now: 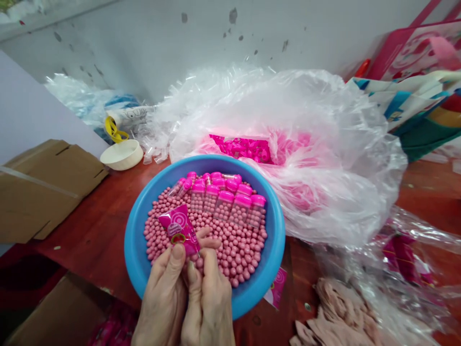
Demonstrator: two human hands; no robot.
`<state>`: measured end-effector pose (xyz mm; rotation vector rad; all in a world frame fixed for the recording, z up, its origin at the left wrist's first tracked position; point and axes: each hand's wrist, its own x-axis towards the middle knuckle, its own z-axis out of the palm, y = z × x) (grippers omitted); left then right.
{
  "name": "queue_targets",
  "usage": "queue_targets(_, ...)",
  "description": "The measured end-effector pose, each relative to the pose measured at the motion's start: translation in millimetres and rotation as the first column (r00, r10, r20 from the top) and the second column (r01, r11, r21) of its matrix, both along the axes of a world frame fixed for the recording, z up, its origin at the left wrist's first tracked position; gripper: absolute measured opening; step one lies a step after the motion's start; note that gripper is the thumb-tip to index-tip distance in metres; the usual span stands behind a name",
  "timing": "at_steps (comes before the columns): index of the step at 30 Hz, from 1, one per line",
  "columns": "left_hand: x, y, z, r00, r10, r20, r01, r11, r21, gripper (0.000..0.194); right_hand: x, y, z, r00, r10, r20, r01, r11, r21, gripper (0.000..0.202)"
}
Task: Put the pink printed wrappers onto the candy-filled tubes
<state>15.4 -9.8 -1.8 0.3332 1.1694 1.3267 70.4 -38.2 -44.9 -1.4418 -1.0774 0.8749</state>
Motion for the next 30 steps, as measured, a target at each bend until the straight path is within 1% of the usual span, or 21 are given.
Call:
queue_targets(2, 1.0, -0.3, 2.0, 0.999, 0.030, 0.015, -0.030, 1.000, 0.001, 0.029, 0.6, 1.0, 3.5, 0.997, -0.001, -0.076, -0.002, 0.999, -0.035, 0.039)
queue_targets(5, 0.5, -1.9, 2.4, 0.995, 0.053, 0.081, -0.054, 0.998, 0.010, 0.023, 5.5, 5.4, 11.9, 0.987, 0.049, -0.150, -0.061, 0.996, -0.072, 0.036)
queue_targets(8, -4.7, -3.3, 1.8, 0.992, -0.047, 0.113, 0.035, 0.994, 0.105, 0.022, 12.2, 10.3, 21.6, 0.984, 0.099, -0.145, -0.114, 0.988, -0.101, 0.031)
queue_targets(9, -7.9, -3.1, 2.4, 0.993, -0.066, 0.096, 0.055, 0.992, 0.117, 0.022, 14.2, 11.8, 24.8, 0.986, 0.101, -0.135, -0.116, 0.987, -0.108, 0.031)
queue_targets(10, -11.9, -2.3, 3.8, 0.996, -0.061, 0.063, 0.053, 0.991, 0.127, 0.024, 16.1, 13.4, 28.0, 0.986, 0.109, -0.123, -0.123, 0.987, -0.108, 0.031)
queue_targets(12, -22.4, 1.7, 9.7, 0.998, 0.025, -0.065, -0.014, 0.986, 0.168, 0.033, 19.3, 16.8, 34.1, 0.983, 0.156, -0.101, -0.164, 0.984, -0.076, 0.033)
queue_targets(13, -28.8, 4.7, 14.1, 0.982, 0.087, -0.167, -0.048, 0.973, 0.224, 0.037, 20.8, 18.6, 36.8, 0.977, 0.193, -0.093, -0.198, 0.979, -0.050, 0.033)
queue_targets(14, -36.0, 8.4, 19.2, 0.953, 0.110, -0.281, -0.023, 0.955, 0.296, 0.037, 22.3, 20.2, 39.2, 0.968, 0.234, -0.087, -0.236, 0.971, -0.022, 0.034)
queue_targets(15, -43.6, 12.5, 24.6, 0.917, 0.085, -0.390, 0.061, 0.935, 0.349, 0.033, 23.6, 21.8, 41.2, 0.959, 0.272, -0.083, -0.273, 0.962, -0.002, 0.035)
queue_targets(16, -51.3, 16.8, 30.1, 0.869, 0.051, -0.491, 0.152, 0.919, 0.365, 0.028, 24.9, 23.0, 42.8, 0.949, 0.304, -0.082, -0.304, 0.953, 0.010, 0.036)
queue_targets(17, -58.8, 21.2, 35.4, 0.814, 0.013, -0.580, 0.229, 0.912, 0.342, 0.022, 26.0, 24.0, 43.8, 0.942, 0.326, -0.083, -0.326, 0.945, 0.013, 0.037)
queue_targets(18, -65.9, 25.5, 40.3, 0.766, -0.013, -0.643, 0.281, 0.906, 0.317, 0.019, 26.9, 24.4, 44.3, 0.937, 0.339, -0.081, -0.339, 0.941, 0.011, 0.037)
queue_targets(20, -77.2, 33.5, 48.0, 0.693, -0.072, -0.717, 0.349, 0.904, 0.247, 0.018, 27.9, 23.8, 43.6, 0.939, 0.339, -0.064, -0.339, 0.941, 0.011, 0.036)
queue_targets(21, -81.2, 37.1, 50.8, 0.654, -0.110, -0.749, 0.397, 0.892, 0.215, 0.016, 27.8, 22.6, 42.5, 0.940, 0.338, -0.052, -0.337, 0.941, 0.015, 0.034)
queue_targets(23, -85.7, 43.1, 54.0, 0.574, -0.186, -0.797, 0.513, 0.841, 0.173, 0.007, 26.2, 18.5, 38.8, 0.945, 0.326, -0.027, -0.325, 0.945, 0.017, 0.031)
queue_targets(24, -86.3, 45.2, 54.4, 0.537, -0.217, -0.815, 0.564, 0.811, 0.156, 0.006, 24.7, 15.7, 36.4, 0.950, 0.310, -0.025, -0.310, 0.951, 0.003, 0.029)
queue_targets(25, -86.2, 46.6, 54.0, 0.522, -0.236, -0.820, 0.590, 0.794, 0.147, 0.006, 23.0, 12.8, 33.7, 0.957, 0.288, -0.034, -0.289, 0.957, -0.022, 0.028)
queue_targets(26, -85.4, 47.2, 52.8, 0.525, -0.253, -0.812, 0.593, 0.794, 0.136, 0.007, 21.1, 10.0, 31.1, 0.964, 0.259, -0.051, -0.262, 0.964, -0.054, 0.029)
queue_targets(27, -84.2, 47.0, 51.0, 0.550, -0.265, -0.792, 0.574, 0.809, 0.128, 0.007, 19.3, 7.7, 28.7, 0.972, 0.227, -0.068, -0.232, 0.969, -0.088, 0.032)
queue_targets(30, -80.3, 42.5, 43.4, 0.682, -0.260, -0.683, 0.456, 0.882, 0.120, 0.008, 16.3, 6.2, 23.2, 0.980, 0.173, -0.096, -0.186, 0.971, -0.151, 0.044)
